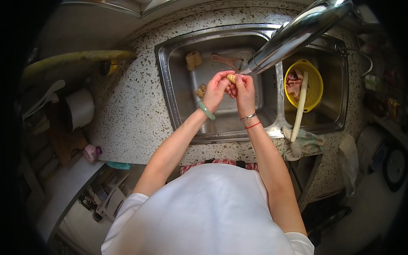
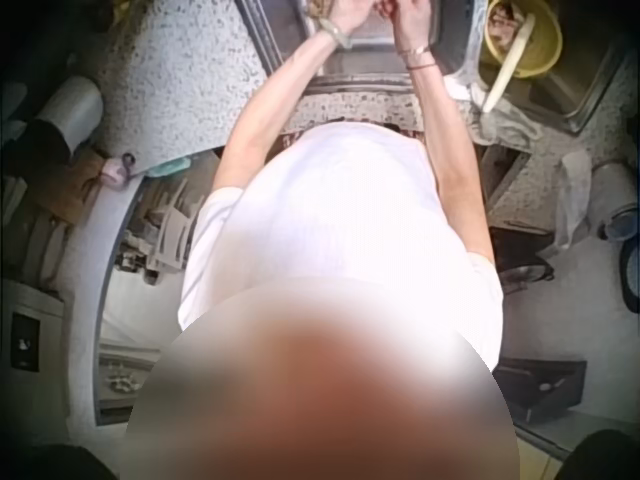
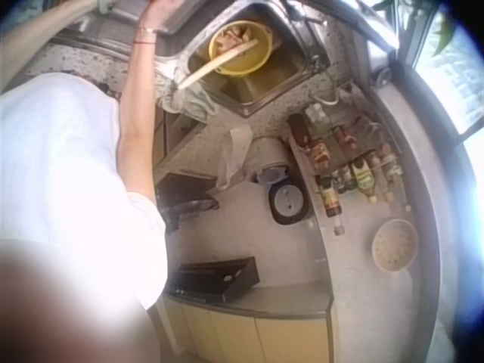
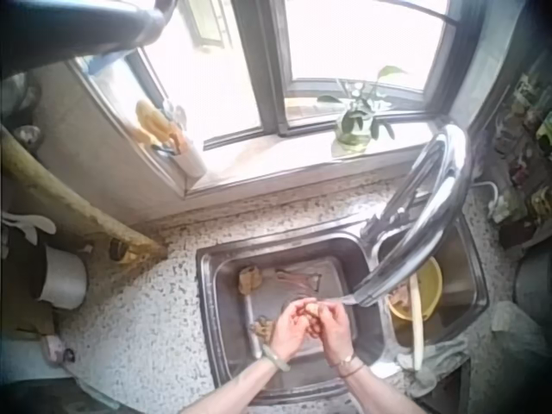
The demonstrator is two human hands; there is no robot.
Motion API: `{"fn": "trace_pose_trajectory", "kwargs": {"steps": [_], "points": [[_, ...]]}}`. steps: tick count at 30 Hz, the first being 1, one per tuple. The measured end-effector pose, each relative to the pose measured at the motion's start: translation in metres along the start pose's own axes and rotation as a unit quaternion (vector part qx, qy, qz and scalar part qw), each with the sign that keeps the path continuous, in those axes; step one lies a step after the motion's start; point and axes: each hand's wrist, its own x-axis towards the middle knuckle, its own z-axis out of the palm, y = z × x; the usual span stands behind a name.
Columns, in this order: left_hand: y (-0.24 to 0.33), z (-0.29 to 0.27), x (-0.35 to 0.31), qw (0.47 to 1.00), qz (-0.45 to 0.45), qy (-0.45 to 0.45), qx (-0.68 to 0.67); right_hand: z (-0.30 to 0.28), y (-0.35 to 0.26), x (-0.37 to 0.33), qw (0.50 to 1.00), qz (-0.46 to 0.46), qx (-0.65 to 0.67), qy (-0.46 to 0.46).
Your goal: The person stands at a kitchen sink and washes a piece of ginger root under running water. They rub the ginger with their hands to clean the surface, rotating it to cover different areas. The ginger is held directly in the hands without any tools.
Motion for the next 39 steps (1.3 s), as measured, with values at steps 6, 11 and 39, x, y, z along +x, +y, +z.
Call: {"fn": "trace_pose_trajectory", "kwargs": {"steps": [6,11,39], "points": [[0.005,0.003,0.005,0.999,-0.018,0.017,0.031,0.005,-0.004,-0.005,0.993,-0.066,-0.094,-0.012],[0.001,-0.001,0.002,1.0,-0.015,-0.005,0.006,0.003,-0.009,-0.003,1.0,0.027,0.011,0.01],[0.01,-0.014,0.002,0.994,-0.009,-0.062,0.087,0.001,-0.03,-0.006,0.92,0.274,0.273,-0.059]]}}
